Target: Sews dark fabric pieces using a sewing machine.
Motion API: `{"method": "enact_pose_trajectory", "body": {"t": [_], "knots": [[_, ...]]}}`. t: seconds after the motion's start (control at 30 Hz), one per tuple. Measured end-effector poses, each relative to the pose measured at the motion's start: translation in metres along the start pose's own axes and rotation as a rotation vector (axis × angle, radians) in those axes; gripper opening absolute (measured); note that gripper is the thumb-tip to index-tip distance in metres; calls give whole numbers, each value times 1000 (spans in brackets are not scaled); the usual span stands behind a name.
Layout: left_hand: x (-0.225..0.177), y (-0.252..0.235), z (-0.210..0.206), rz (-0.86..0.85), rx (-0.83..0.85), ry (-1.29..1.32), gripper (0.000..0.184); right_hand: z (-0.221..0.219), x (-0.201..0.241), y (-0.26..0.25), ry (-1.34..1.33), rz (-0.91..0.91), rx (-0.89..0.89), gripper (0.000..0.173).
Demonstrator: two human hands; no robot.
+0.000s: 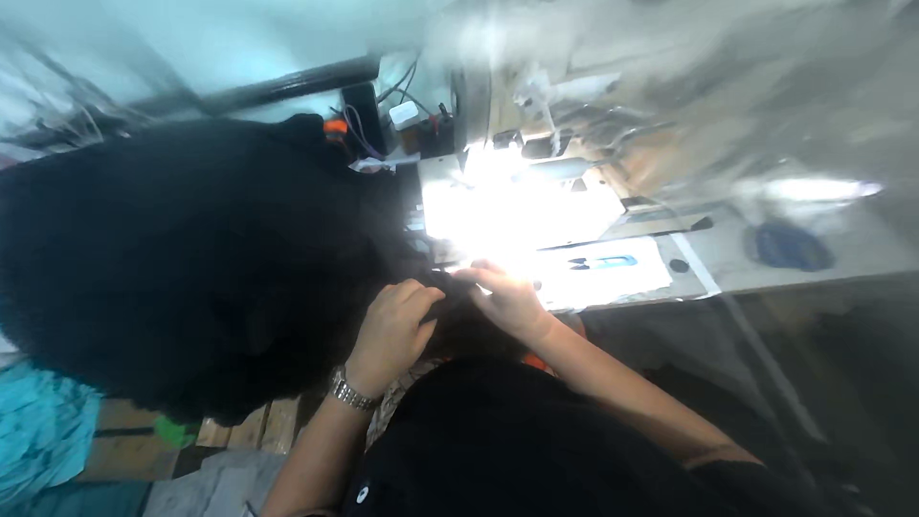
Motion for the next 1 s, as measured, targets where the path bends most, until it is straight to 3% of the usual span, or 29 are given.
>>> {"method": "enact_pose_trajectory", "body": {"t": [0.17,0.33,0.5,0.57,0.63,0.73,0.87,1.0], "knots": [[-2,1,1,-6,0,10,21,1,3,-4,48,38,-28,16],[13,-8,6,143,-65,-142,24,0,0,-7,-47,-46,14,16],[16,-62,11,371,-48,358,16,10,7,-14,-438,-368,161,22],[16,-91,9,313,-66,250,12,17,7,-15,-465,-539,140,26],[21,-120,1,259,-25,9,19,24,0,-13,-386,-629,132,32],[43,-163,-31,316,119,-186,23,38,-11,-17,-115,-642,222,32],[62,-192,-66,280,45,-10,22,49,-13,-38,174,-597,284,29],[72,-212,-69,398,133,125,32,47,-15,-54,284,-585,280,27]]}}
Point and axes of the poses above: each hand's wrist, its own y-axis away from the middle knuckle, its own z-axis out of the back of the hand, x = y × z, the point moved 2 cm from there along -y, towards the middle knuckle, and after that the axes turned 1 degree about x, right-handed, at the moved point
